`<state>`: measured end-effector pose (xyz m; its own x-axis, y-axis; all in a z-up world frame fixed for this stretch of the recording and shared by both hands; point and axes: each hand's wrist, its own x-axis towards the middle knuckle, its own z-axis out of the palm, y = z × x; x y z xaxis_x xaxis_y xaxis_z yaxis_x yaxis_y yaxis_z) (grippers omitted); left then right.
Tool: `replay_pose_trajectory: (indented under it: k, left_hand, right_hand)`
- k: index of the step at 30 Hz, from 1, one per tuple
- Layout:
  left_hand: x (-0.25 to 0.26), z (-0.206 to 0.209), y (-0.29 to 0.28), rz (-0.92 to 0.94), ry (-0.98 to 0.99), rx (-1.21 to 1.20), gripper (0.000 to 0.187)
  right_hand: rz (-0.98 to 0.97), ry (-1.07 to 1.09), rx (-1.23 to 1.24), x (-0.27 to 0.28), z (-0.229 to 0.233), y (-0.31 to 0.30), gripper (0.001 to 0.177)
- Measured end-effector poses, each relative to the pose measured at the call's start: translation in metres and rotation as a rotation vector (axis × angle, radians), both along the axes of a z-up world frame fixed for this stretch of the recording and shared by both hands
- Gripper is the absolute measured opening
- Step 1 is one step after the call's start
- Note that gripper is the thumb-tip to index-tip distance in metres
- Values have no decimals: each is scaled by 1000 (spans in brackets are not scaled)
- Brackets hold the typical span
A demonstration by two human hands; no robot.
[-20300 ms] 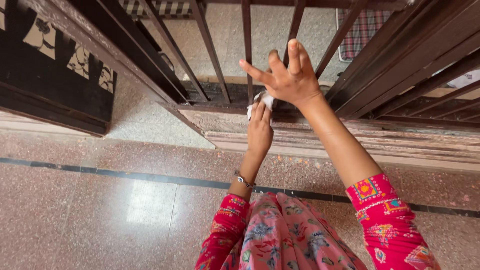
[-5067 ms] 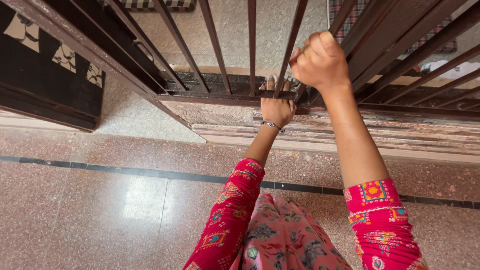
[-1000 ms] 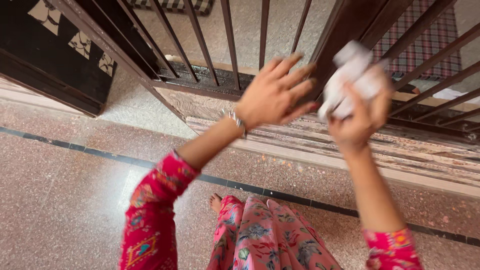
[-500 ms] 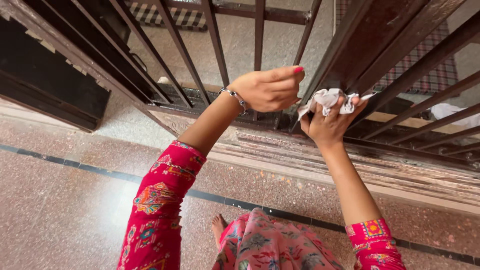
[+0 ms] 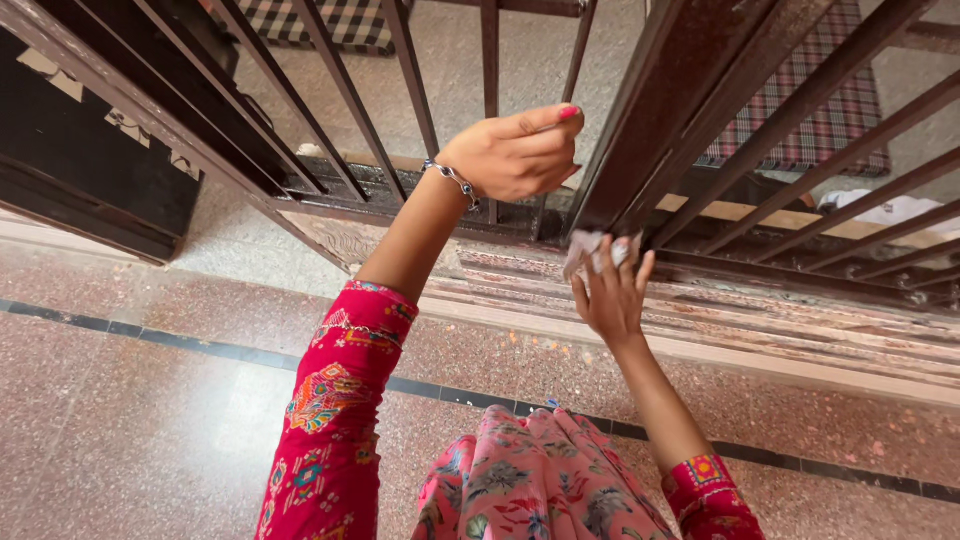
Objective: The person wipes the vertical bars of a dark metal railing using a white cloth. They systematically clean the bars from right to left, holding the railing with one hand while wiping with the other.
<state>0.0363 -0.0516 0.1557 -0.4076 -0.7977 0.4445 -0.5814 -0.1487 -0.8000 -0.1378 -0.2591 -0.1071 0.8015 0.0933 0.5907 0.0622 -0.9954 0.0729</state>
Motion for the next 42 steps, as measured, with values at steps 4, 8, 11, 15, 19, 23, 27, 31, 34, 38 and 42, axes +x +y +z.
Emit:
replay_pose_trajectory:
  k: [4,8,11,15,19,23,27,31,34,38,42]
  left_hand:
    - [3,-2,1,-23,21,5,19]
    - [3,-4,2,5,9,-22,23]
    - [3,-4,0,-9,18,-34,24]
    - [2,-4,1,20,0,-17,24]
    - [0,-2,3,28,-7,-49,23]
    - [2,-1,1,8,10,-6,18]
    - [3,-8,3,21,3,-6,20]
    - [7,-11,-3,21,-8,-33,21]
    - [8,-14,-1,11,6,-2,23]
    - [9,-12,-2,0,16,12,21]
    - [7,-15,-1,-10,52,12,21]
  right_hand:
    - [152,-305,171,28,64,-7,55]
    - [73,-397,136,51,150,-26,46]
    - [143,-545,92,59,223,-38,32]
    - [215,-608,169,69,269,-41,33]
    - [175,-613,124,88,238,-42,54]
    - [44,-586,127,100,144,-36,66]
    - [42,-423,-36,70,54,-23,51]
    - [110,-151,-7,27,47,-5,45]
    - [61,-176,1,24,38,-4,29]
    - [153,-289,348,29,38,-28,33]
    - [110,-503,386,39,132,-32,38]
